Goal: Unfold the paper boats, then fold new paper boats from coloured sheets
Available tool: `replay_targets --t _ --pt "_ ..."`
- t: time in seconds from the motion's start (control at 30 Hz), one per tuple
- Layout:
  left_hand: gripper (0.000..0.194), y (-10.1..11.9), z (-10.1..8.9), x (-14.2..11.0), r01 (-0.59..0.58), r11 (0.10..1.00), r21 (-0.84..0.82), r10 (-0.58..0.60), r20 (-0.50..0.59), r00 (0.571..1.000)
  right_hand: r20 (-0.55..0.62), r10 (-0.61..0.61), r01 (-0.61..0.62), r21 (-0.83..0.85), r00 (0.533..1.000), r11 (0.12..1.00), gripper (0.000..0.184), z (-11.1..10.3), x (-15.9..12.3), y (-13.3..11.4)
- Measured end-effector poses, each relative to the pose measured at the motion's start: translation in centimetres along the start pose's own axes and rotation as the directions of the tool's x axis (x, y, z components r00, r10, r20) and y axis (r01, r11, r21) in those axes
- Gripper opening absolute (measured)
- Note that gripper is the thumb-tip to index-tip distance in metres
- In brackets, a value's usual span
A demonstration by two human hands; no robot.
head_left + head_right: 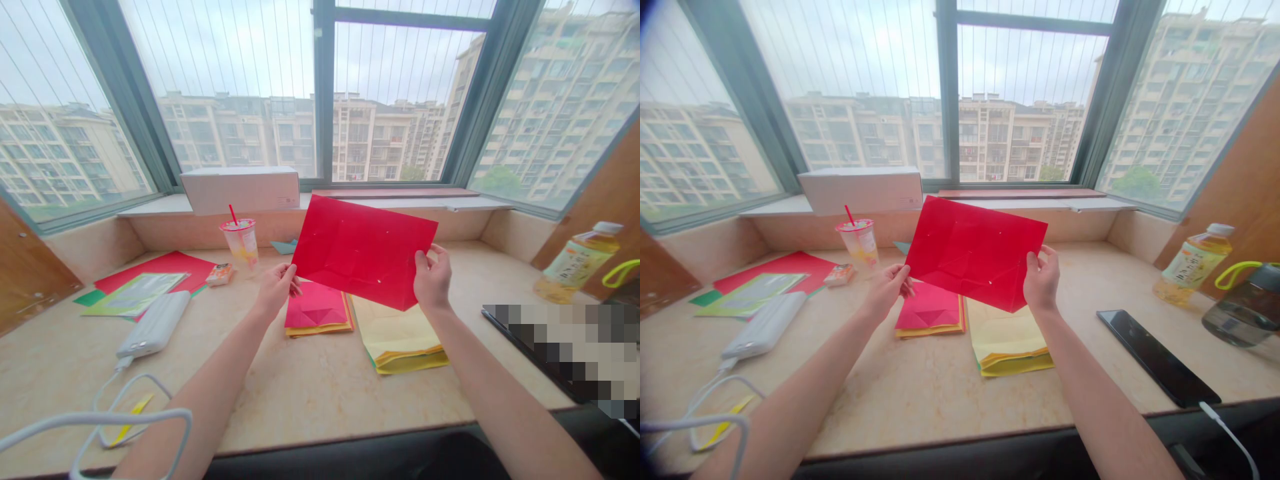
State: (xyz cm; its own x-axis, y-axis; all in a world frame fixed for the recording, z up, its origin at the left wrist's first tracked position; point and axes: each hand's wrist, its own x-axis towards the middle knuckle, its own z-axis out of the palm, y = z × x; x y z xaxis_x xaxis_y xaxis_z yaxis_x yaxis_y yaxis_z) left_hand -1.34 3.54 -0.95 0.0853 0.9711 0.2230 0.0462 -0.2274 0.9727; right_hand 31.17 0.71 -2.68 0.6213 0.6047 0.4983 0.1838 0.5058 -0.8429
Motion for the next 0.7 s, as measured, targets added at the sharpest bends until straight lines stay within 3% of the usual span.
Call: replay_targets --t 0.17,0.3,0.4,0.53,0.63,0.7 --pt "0.027 0.1 -0.1 -0.1 -0.053 0.997 0.054 0.057 -0.074 0.996 0.052 0.042 -0.046 0.075 0.998 0.996 0.044 0.1 -0.1 -0.4" --pt "0.035 0.4 -0.4 -0.3 -0.053 0.994 0.094 0.055 -0.025 0.998 0.062 0.069 -0.074 0.083 0.996 0.994 0.047 -0.3 0.4 -0.1" --pt "0.044 0.4 -0.4 -0.5 0.012 0.997 0.072 -0.02 0.104 0.994 0.083 0.106 -0.116 0.123 0.991 0.986 0.048 -0.5 0.7 0.1" --pt "0.047 -0.1 0.0 -0.7 0.122 0.992 0.033 -0.126 0.286 0.95 0.095 0.186 -0.201 0.193 0.978 0.96 0.045 -0.4 0.5 -0.3" --pt "0.048 -0.4 0.3 -0.7 0.118 0.993 0.006 -0.116 0.253 0.96 0.275 0.262 -0.326 0.221 0.925 0.919 0.037 -0.2 0.0 -1.3" --pt "0.049 -0.5 0.3 -0.6 0.104 0.994 -0.039 -0.094 0.208 0.974 0.466 0.298 -0.414 0.169 0.833 0.894 0.037 -0.2 -0.5 -2.0"
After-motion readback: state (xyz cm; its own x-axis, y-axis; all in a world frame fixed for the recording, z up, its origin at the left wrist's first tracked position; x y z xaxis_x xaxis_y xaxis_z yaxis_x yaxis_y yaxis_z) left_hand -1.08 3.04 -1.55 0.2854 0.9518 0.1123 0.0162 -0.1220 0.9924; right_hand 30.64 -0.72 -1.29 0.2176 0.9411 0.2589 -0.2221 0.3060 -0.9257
